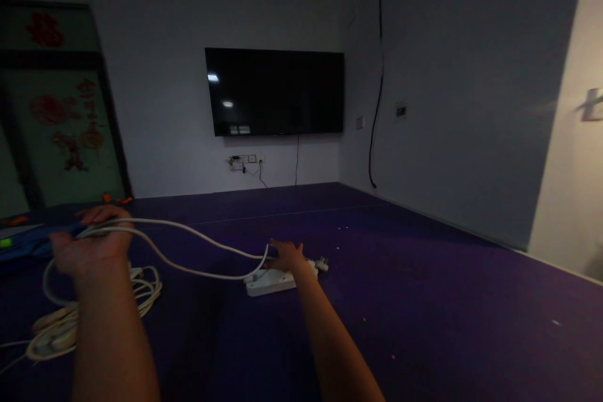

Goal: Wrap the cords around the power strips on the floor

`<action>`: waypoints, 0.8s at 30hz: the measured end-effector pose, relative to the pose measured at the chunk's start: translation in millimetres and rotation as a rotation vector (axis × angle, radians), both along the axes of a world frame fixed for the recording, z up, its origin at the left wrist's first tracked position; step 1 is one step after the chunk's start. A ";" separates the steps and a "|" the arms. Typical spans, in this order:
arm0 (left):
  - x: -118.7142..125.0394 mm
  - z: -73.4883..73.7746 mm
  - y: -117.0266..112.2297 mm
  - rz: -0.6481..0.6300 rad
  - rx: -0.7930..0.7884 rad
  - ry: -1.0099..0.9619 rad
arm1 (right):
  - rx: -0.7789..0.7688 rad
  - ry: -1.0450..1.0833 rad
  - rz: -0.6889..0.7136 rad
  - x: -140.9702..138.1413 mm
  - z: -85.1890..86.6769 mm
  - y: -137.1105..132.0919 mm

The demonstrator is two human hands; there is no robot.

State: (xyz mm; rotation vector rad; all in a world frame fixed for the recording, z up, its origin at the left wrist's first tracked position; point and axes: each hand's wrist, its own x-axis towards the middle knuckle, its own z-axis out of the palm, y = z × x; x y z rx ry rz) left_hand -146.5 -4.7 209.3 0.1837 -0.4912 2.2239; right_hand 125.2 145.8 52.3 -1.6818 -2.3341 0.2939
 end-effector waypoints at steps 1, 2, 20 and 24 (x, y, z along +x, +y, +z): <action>0.6 0.1 -0.6 -0.004 0.013 -0.003 | 0.005 -0.006 -0.018 -0.5 -1.9 -0.3; 1.0 0.2 -1.4 -0.007 0.030 -0.006 | 0.011 -0.010 -0.039 -0.4 -3.7 -0.2; 11.5 17.2 -46.8 0.128 0.027 0.107 | 0.011 -0.016 -0.342 26.8 -17.0 11.2; 12.9 20.6 -50.3 0.041 0.106 0.095 | -0.020 -0.028 -0.317 24.5 -17.0 11.4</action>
